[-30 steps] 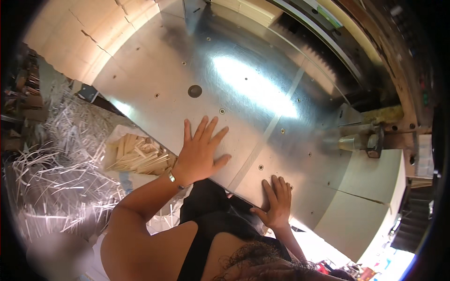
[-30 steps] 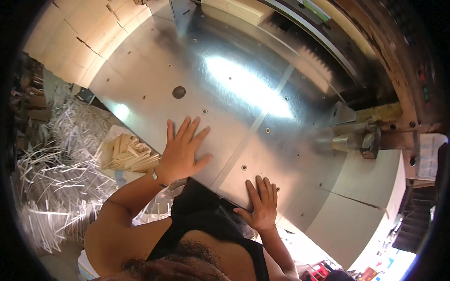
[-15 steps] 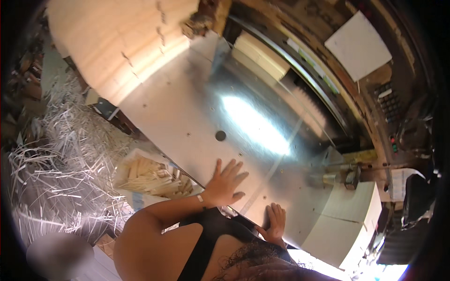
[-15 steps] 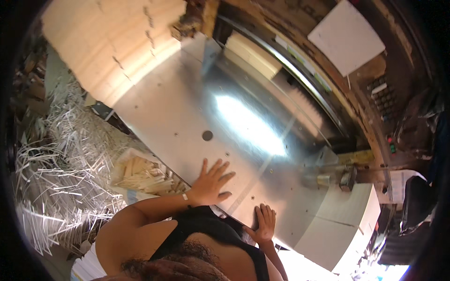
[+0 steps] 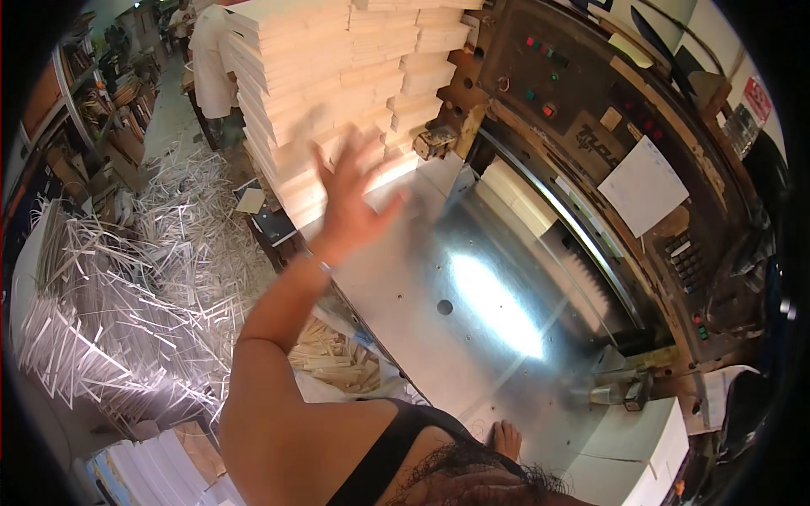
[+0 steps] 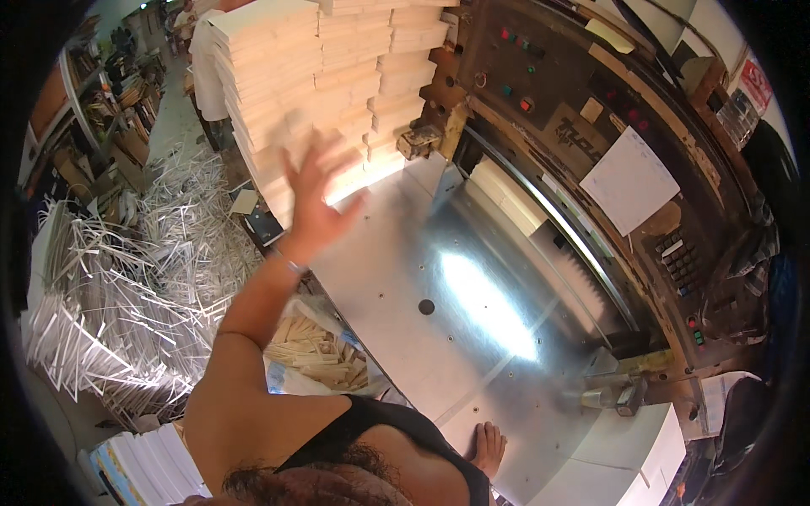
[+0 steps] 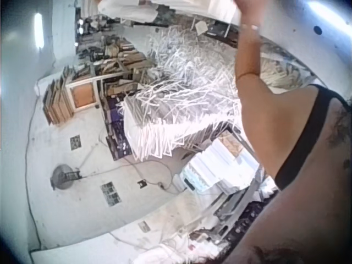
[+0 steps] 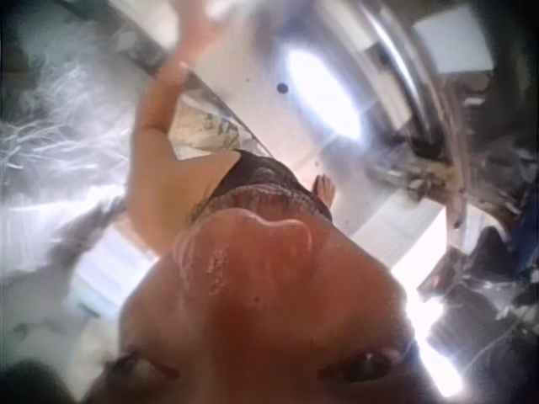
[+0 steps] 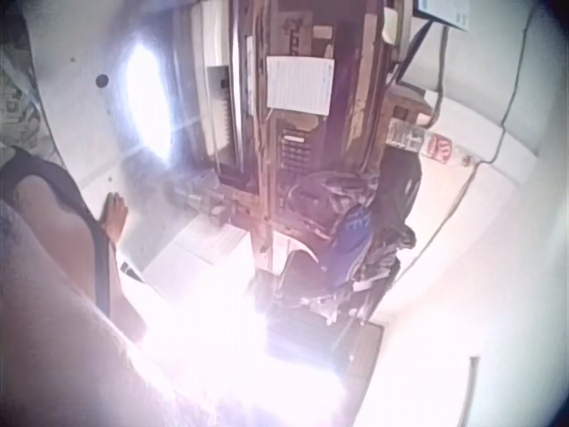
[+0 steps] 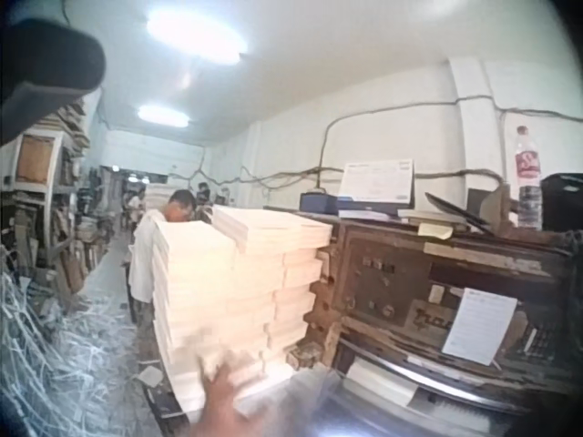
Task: The person aligns stacks of paper, loads them into a cutting machine to trim them, stacks the cut paper onto a pile, and clears paper scraps from the machine bed.
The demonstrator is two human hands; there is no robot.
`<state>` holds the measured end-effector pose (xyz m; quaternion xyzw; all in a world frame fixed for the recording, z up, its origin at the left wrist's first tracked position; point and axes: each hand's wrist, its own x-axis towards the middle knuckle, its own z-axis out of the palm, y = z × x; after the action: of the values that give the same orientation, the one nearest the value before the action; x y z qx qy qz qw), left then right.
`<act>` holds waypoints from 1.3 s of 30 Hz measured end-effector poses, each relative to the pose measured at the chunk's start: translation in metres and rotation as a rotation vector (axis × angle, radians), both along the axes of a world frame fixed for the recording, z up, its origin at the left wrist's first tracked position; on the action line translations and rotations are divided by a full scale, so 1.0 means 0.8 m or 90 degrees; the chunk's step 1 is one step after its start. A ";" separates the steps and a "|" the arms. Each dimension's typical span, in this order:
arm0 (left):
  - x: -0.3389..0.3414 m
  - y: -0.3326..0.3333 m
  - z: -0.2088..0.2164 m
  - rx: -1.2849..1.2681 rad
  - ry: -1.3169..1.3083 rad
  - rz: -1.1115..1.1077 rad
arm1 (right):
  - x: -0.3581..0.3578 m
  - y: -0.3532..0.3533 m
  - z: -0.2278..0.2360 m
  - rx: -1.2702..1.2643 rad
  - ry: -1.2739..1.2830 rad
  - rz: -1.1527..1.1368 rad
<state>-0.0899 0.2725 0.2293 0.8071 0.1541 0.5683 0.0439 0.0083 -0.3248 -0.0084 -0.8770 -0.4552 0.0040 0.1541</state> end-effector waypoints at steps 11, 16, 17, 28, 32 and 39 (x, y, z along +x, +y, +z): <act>-0.004 0.106 0.277 0.312 0.100 0.323 | 0.012 -0.018 -0.039 -0.111 -0.018 -0.074; 0.074 0.146 0.324 0.295 0.265 0.345 | 0.005 -0.016 -0.029 -0.079 -0.029 -0.075; 0.087 0.143 0.334 0.290 0.308 0.387 | 0.006 -0.014 -0.027 -0.074 -0.011 -0.074; 0.159 0.136 0.325 0.103 0.496 0.499 | 0.006 -0.014 -0.023 -0.066 0.015 -0.093; 0.191 0.199 0.297 0.182 0.351 0.571 | 0.011 -0.001 -0.007 -0.133 0.100 -0.118; 0.202 0.222 0.287 0.217 0.263 0.551 | 0.007 -0.024 -0.042 -0.095 -0.026 -0.093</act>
<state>0.0716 0.4501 0.4592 0.7602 0.3850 0.3802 -0.3596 0.0141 -0.3440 -0.0419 -0.9166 -0.3918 0.0085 0.0791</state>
